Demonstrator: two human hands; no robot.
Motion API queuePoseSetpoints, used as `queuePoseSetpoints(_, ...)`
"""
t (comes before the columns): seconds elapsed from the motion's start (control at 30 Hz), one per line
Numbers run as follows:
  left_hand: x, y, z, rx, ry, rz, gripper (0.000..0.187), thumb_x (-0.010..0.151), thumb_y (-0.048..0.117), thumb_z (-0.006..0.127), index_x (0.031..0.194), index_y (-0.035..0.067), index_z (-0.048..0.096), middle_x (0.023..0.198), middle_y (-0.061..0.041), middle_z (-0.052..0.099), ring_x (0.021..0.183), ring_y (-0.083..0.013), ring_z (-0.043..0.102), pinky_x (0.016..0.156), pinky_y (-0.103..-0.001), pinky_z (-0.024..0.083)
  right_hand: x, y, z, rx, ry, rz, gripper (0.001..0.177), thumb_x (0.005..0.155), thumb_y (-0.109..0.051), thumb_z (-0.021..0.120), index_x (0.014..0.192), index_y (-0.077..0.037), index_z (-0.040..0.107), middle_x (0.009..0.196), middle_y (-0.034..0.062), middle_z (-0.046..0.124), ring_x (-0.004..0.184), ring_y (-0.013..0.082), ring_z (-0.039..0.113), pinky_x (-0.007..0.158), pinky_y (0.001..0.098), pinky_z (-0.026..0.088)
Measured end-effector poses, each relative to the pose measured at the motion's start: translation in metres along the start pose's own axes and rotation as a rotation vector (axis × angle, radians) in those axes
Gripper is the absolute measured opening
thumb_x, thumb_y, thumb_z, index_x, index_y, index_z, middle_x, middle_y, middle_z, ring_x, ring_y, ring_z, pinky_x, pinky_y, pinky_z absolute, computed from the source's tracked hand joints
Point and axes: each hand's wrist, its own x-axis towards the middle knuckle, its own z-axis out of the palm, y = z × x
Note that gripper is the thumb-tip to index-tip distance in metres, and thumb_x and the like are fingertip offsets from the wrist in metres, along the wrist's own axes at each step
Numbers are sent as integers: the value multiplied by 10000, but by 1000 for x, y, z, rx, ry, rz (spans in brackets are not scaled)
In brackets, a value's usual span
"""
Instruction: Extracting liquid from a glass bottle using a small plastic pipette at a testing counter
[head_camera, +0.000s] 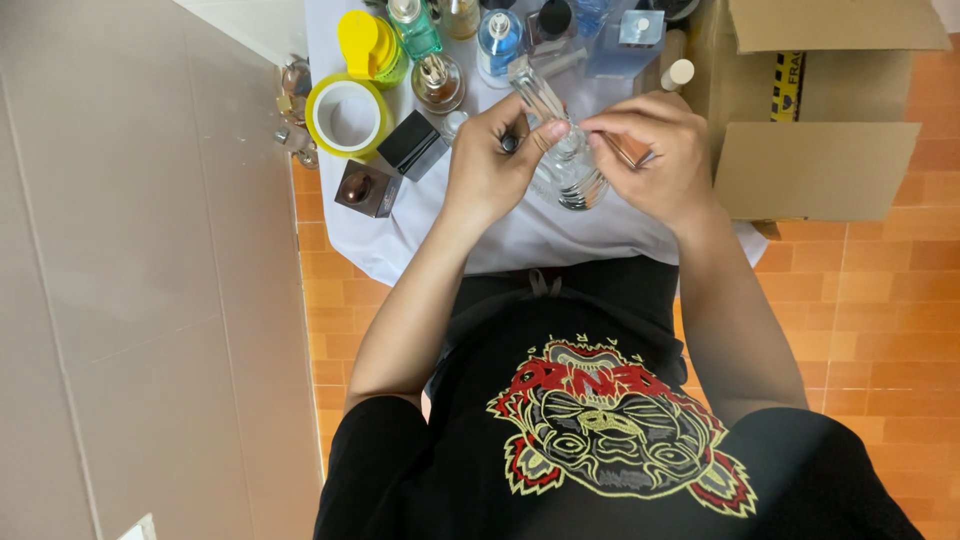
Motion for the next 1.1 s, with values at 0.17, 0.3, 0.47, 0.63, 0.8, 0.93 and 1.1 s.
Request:
queuePoseSetpoints(0.17, -1, 5, -1, 96, 0, -29, 150, 924, 396, 707, 976, 255, 713, 645, 81, 483, 598, -72, 461, 613, -258, 399, -4, 2, -2, 4, 12, 49, 142, 967, 81, 764, 1053, -26, 802, 976, 121, 755, 861, 256, 681, 819, 368, 502)
queuePoseSetpoints(0.3, -1, 8, -2, 184, -15, -60, 187, 914, 450, 683, 947, 266, 694, 663, 83, 543, 597, -110, 527, 605, -297, 421, -6, 1, -4, 14, 11, 85, 152, 979, 77, 737, 1070, -31, 792, 992, 123, 761, 879, 256, 695, 823, 363, 520)
queuePoseSetpoints(0.47, 0, 32, -8, 153, 19, -11, 281, 901, 369, 763, 793, 148, 626, 580, -55, 584, 567, -316, 625, 590, -381, 497, -6, 11, -2, 173, 58, 80, 167, 962, 66, 716, 1042, -52, 802, 947, 124, 760, 858, 347, 720, 785, 401, 530)
queuePoseSetpoints(0.63, 2, 33, -8, 224, 2, -25, 329, 900, 404, 751, 769, 143, 600, 569, -71, 602, 584, -364, 647, 592, -415, 502, -6, 10, -3, 176, 62, 80, 168, 964, 70, 697, 1045, -41, 794, 931, 138, 757, 855, 366, 723, 774, 410, 532)
queuePoseSetpoints(0.8, 4, 33, -12, 245, 25, -12, 298, 898, 398, 753, 803, 140, 640, 579, -104, 609, 631, -409, 661, 600, -431, 495, -6, 8, -4, 181, 62, 102, 149, 977, 32, 687, 1050, -43, 794, 919, 137, 755, 865, 354, 729, 776, 407, 544)
queuePoseSetpoints(0.93, 3, 29, -12, 272, -28, -29, 212, 893, 397, 759, 913, 195, 697, 636, -63, 653, 685, -382, 702, 643, -468, 544, -2, 6, -4, 175, 61, 104, 163, 961, 52, 679, 1043, -39, 788, 910, 144, 752, 859, 360, 728, 765, 422, 546)
queuePoseSetpoints(1.1, 6, 23, -12, 197, -54, -94, 165, 890, 384, 766, 934, 229, 730, 629, -35, 638, 667, -318, 697, 648, -410, 543, -3, 2, -4, 185, 76, 154, 323, 904, 117, 555, 1054, -40, 795, 888, 121, 757, 849, 306, 739, 764, 386, 569)
